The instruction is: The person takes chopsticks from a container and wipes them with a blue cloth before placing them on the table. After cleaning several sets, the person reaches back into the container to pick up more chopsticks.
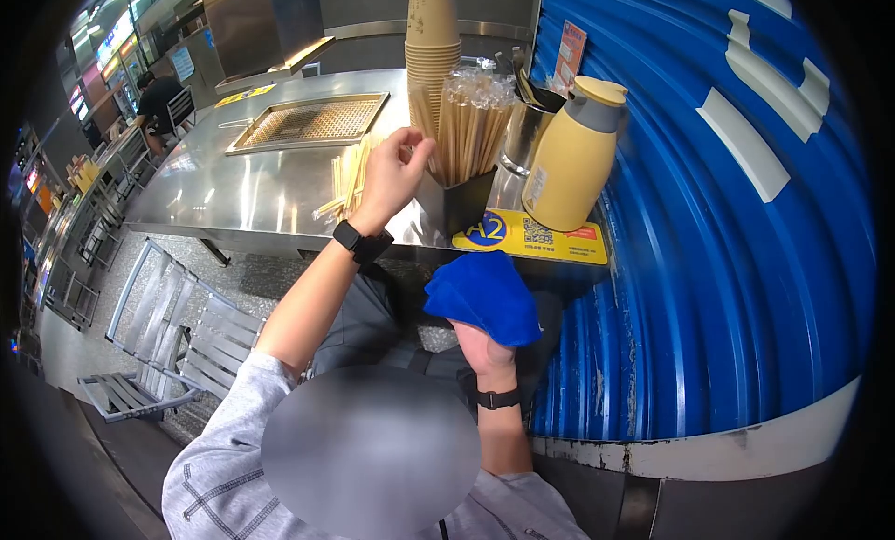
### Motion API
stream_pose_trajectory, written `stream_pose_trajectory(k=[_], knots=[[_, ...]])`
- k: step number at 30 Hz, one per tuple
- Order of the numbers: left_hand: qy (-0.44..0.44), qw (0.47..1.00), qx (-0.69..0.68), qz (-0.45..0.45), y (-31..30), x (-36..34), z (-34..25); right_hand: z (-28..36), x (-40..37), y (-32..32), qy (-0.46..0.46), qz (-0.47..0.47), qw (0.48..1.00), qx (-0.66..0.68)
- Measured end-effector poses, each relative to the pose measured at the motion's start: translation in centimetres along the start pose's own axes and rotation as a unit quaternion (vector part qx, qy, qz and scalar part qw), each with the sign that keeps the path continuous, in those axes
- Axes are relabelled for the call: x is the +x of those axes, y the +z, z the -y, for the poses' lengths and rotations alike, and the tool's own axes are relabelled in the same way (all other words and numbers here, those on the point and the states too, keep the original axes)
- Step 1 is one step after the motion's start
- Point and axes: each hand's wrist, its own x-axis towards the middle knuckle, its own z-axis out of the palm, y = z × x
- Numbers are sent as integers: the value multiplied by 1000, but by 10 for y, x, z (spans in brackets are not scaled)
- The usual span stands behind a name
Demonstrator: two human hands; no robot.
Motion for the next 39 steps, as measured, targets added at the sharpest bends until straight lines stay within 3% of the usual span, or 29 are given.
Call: stream_pose_trajectory(k=[5,8,12,14,17,20,22,23,24,26,29,35,38,39], knots=[[45,982,-144,-112,-16,22,-30,1,2,5,-10,40,999,-10],[160,934,-259,-184,-40,31,-50,-4,1,-1,-15,19,1000,-7],[155,926,-294,-181,-63,-11,-72,-8,-10,-17,-9,-11,999,-36],[106,937,-303,-140,-63,-44,-68,-7,-12,-11,-5,8,999,-32],[-12,956,-292,33,-47,-105,-50,-14,-14,-11,-30,-18,992,-125],[-136,918,-293,231,-29,-153,-31,-26,-16,-18,-67,-55,957,-276],[-110,923,-234,284,-25,-170,-24,-33,-17,-23,-80,-76,945,-308],[-139,911,-244,302,-24,-171,-25,-37,-12,-21,-27,-105,956,-272],[-151,908,-221,321,-22,-174,-20,-37,-11,-17,-55,-111,954,-274],[-173,905,-225,318,-20,-177,-22,-33,-11,-6,-109,-123,947,-277],[-198,898,-321,226,-16,-188,-29,-32,-6,-21,-136,-147,947,-253],[-197,911,-150,330,-40,-196,-3,5,2,-21,-163,-195,948,-194],[-195,918,-141,316,-41,-197,-6,14,3,13,-164,-55,963,-208],[-194,921,-133,309,-41,-196,-9,9,5,7,-155,-97,963,-198]])
